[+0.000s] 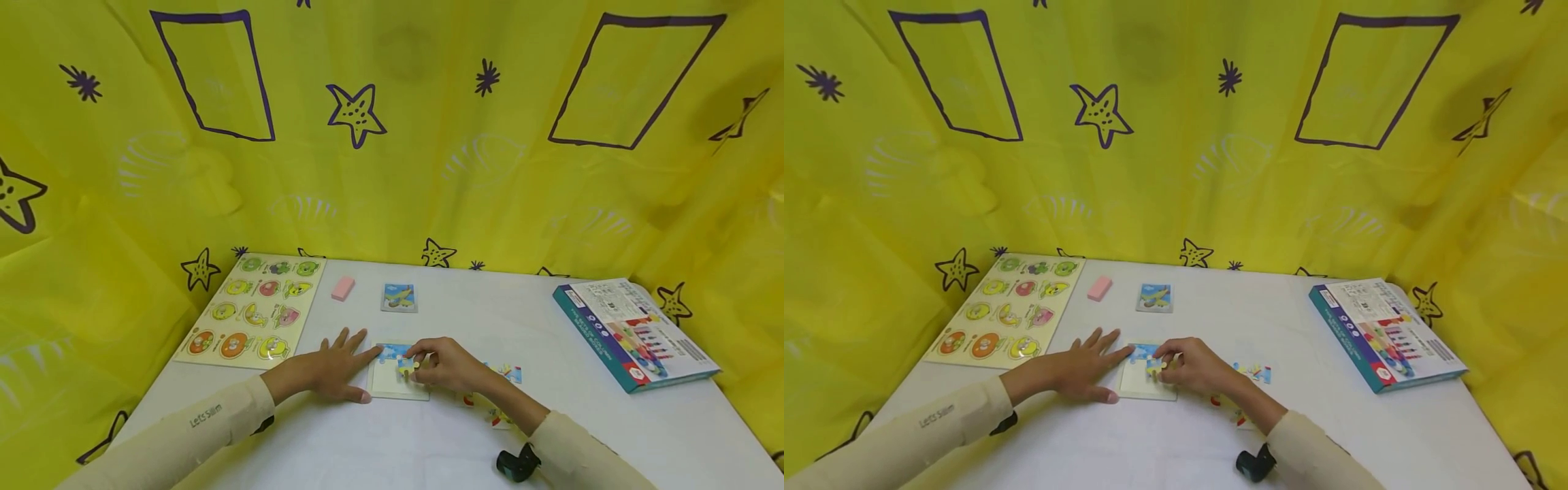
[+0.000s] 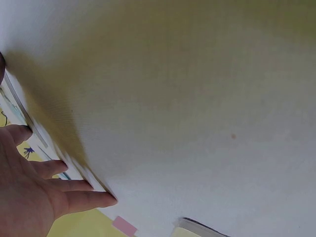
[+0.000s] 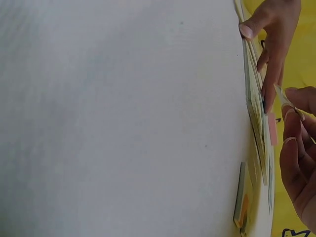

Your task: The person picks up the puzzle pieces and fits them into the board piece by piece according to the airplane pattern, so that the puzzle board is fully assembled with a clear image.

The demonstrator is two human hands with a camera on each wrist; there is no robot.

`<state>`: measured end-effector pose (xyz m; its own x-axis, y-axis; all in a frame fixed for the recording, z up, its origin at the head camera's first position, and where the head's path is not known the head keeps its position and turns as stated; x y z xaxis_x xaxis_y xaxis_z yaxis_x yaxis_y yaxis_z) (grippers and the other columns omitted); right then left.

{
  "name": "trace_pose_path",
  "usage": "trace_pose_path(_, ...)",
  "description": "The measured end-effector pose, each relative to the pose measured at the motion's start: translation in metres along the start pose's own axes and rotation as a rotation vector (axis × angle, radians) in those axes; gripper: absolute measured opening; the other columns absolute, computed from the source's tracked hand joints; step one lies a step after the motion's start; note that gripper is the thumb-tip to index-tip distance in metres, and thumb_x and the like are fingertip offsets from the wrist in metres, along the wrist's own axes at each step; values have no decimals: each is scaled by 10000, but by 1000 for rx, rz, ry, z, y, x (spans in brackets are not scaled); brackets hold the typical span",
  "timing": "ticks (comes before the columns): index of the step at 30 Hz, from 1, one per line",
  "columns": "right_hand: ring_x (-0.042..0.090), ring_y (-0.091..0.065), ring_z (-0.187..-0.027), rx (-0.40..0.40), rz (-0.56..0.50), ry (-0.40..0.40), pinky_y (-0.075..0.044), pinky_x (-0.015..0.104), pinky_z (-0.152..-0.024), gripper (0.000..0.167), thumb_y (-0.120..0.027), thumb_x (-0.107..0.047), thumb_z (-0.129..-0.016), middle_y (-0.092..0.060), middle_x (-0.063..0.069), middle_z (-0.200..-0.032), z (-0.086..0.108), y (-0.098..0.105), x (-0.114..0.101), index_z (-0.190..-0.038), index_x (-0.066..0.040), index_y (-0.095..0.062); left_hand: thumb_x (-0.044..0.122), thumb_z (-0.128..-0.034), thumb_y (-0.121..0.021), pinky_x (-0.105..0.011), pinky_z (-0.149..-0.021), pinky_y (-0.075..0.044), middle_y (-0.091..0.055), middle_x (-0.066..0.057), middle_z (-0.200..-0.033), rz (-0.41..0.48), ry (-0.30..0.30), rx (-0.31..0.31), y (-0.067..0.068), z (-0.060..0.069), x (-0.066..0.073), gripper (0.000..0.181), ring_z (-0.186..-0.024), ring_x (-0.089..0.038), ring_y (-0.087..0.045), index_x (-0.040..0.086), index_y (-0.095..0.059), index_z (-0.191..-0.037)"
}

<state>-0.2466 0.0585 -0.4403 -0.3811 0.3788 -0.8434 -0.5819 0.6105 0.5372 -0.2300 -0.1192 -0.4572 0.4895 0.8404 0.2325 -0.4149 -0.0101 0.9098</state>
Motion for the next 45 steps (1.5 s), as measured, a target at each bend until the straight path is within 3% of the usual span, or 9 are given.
trace_pose_path(14,91,-558,-611,27,12,-87,-495,208,-557,274,-760,-89,-880,-629,59,-951,-14,-7,3,-1143,-40,-703,672,-883,-613,-744,-1094,-253,-120,-165,-1685,-15,12,-6,1,-1,-1,914,-1507,-527,-108,272,-230,-1610)
trace_pose_path(28,64,-540,-581,37,28,-85,-468,199,-542,270,-764,-62,-857,-635,7,-877,-23,-14,-3,-1118,-16,-718,662,-895,-606,-746,-1076,-280,-143,-188,-1675,-30,-12,8,2,1,1,906,-1492,-543,-147,239,-240,-1609)
trace_pose_path(35,67,-556,-741,42,100,-64,-464,205,-654,270,-784,-94,-854,-661,-34,-862,-27,-16,-8,-1110,-33,-728,663,-901,-595,-745,-1082,-271,-130,-195,-1676,-24,-16,0,1,1,2,904,-1494,-543,-133,229,-239,-1610)
trace_pose_path(45,69,-584,-832,54,200,-82,-480,236,-773,254,-814,-163,-843,-691,-53,-900,-35,-22,-7,-1074,-75,-757,660,-898,-600,-743,-1092,-257,-127,-185,-1679,-14,-9,-6,2,2,2,908,-1502,-534,-120,233,-236,-1612)
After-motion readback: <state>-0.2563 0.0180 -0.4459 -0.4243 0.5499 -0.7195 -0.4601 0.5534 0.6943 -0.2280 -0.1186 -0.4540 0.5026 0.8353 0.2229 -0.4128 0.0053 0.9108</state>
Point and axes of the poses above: each hand's wrist, its own z-axis away from the middle knuckle, its own y-axis out of the back of the hand, x = y × z, the point moved 8 cm from there along -z, towards the middle knuckle
